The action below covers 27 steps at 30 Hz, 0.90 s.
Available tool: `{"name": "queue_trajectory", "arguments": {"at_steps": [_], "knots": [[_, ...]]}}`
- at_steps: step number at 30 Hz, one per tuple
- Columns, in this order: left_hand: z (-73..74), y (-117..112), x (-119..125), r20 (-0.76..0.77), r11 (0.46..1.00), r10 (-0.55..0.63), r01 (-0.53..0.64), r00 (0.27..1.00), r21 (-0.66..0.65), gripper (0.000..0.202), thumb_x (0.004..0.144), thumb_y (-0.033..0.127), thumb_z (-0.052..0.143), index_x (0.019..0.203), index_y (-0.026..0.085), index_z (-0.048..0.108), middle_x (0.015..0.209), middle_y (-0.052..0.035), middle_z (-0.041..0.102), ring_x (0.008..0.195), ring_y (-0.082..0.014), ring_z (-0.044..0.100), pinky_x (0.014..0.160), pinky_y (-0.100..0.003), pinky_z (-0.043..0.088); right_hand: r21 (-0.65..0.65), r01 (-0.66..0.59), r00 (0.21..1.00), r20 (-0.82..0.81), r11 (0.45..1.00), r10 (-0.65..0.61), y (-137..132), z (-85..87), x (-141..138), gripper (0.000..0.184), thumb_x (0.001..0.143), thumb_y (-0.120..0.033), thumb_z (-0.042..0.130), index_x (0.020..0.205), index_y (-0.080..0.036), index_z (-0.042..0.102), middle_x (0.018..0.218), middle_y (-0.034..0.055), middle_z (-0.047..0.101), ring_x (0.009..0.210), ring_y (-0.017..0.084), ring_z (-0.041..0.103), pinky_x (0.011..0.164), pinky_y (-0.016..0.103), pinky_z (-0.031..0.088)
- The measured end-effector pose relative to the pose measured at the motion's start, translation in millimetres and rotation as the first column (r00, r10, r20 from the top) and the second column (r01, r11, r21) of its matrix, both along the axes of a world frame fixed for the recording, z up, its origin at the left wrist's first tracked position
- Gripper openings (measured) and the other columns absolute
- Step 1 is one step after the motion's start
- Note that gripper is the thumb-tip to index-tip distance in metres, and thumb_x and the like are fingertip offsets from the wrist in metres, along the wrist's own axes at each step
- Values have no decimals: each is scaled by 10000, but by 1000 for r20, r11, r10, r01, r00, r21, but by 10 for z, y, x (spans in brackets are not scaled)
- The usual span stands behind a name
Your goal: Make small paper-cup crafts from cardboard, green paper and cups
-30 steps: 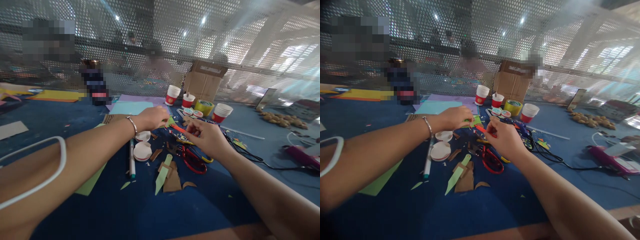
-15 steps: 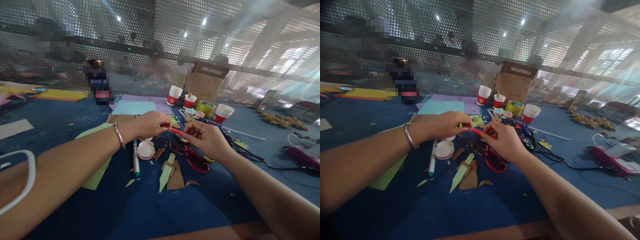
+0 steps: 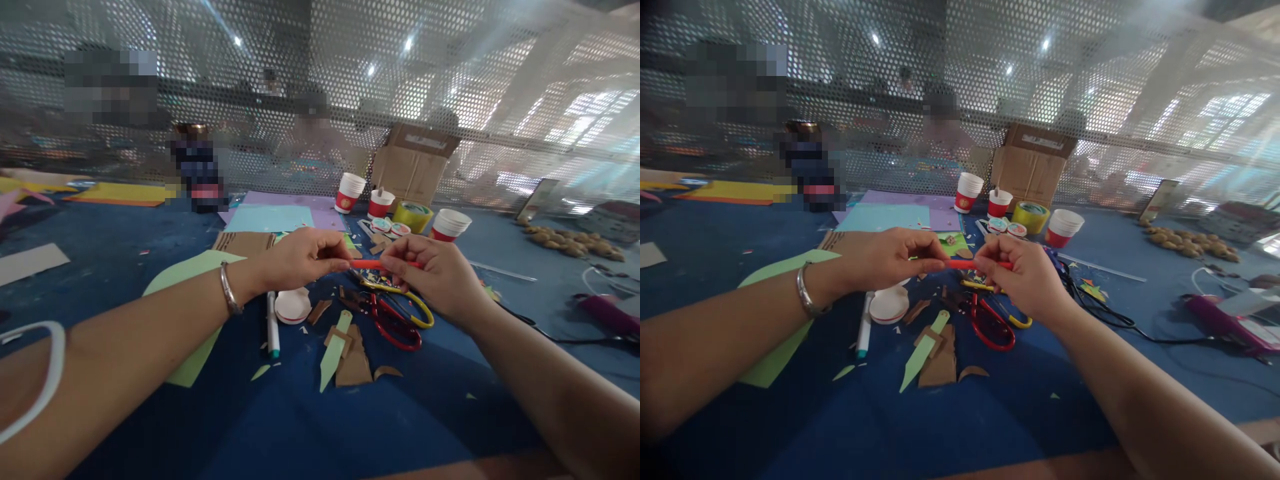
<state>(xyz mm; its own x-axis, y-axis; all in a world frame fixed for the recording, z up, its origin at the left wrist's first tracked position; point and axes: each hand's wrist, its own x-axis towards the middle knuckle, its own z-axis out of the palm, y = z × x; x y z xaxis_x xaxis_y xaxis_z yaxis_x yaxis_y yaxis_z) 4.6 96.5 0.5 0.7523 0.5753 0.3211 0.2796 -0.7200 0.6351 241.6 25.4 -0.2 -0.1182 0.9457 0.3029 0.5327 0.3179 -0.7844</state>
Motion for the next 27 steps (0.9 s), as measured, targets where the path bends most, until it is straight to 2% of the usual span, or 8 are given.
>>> {"name": "queue_trajectory", "arguments": {"at_steps": [4,7,9,12,14,17,21,27], "knots": [[1,2,31,-34,991,20,-15,999,135,160,922,309,642,946,173,721,831,-5,738,742,-139,641,675,-230,437,44,7,999,42,999,-9,34,-54,0,184,898,-347,661,836,-176,643,655,-17,619,521,102,533,500,225,430],[29,57,31,-114,974,69,-42,991,223,169,938,305,616,972,180,725,864,-11,745,757,-148,649,690,-238,425,128,-2,987,161,992,-19,48,-100,-21,173,945,-350,605,927,-191,669,780,8,683,603,119,568,578,248,450],[32,104,25,-204,951,146,-80,968,299,169,942,289,599,982,177,720,894,-25,749,789,-166,654,707,-252,416,170,19,967,248,985,-61,60,-112,-21,175,954,-346,590,991,-204,685,884,28,727,659,137,598,620,266,457],[2,165,9,-351,915,274,-131,895,381,150,928,231,579,966,173,713,879,-40,746,778,-181,647,680,-262,398,214,99,943,291,972,-160,85,-109,9,172,923,-316,615,1028,-207,697,995,50,751,736,163,634,647,276,463],[-32,195,-6,-406,906,314,-143,858,398,138,909,196,576,915,165,710,844,-51,740,754,-187,642,657,-266,390,227,133,936,291,965,-197,95,-103,30,153,902,-289,625,998,-200,705,962,49,755,752,169,641,651,274,461],[-82,234,-28,-429,898,329,-139,841,417,140,902,183,569,895,159,707,842,-67,742,768,-200,651,671,-276,406,223,114,937,300,968,-180,79,-98,26,143,898,-284,627,964,-199,720,875,33,746,699,158,618,630,268,450],[-121,273,-48,-437,889,322,-109,840,444,193,899,141,544,1000,158,707,965,-92,752,890,-224,675,761,-297,455,195,69,950,286,978,-124,18,-87,-21,171,920,-323,616,959,-196,724,877,37,740,703,160,616,616,267,448],[-83,221,-13,-392,855,356,-126,849,503,316,921,97,440,1106,149,691,1079,-129,712,1022,-255,646,863,-342,466,231,96,959,238,968,-152,-9,-35,-10,161,922,-315,617,915,-187,714,777,22,702,625,141,571,570,257,432]]}}
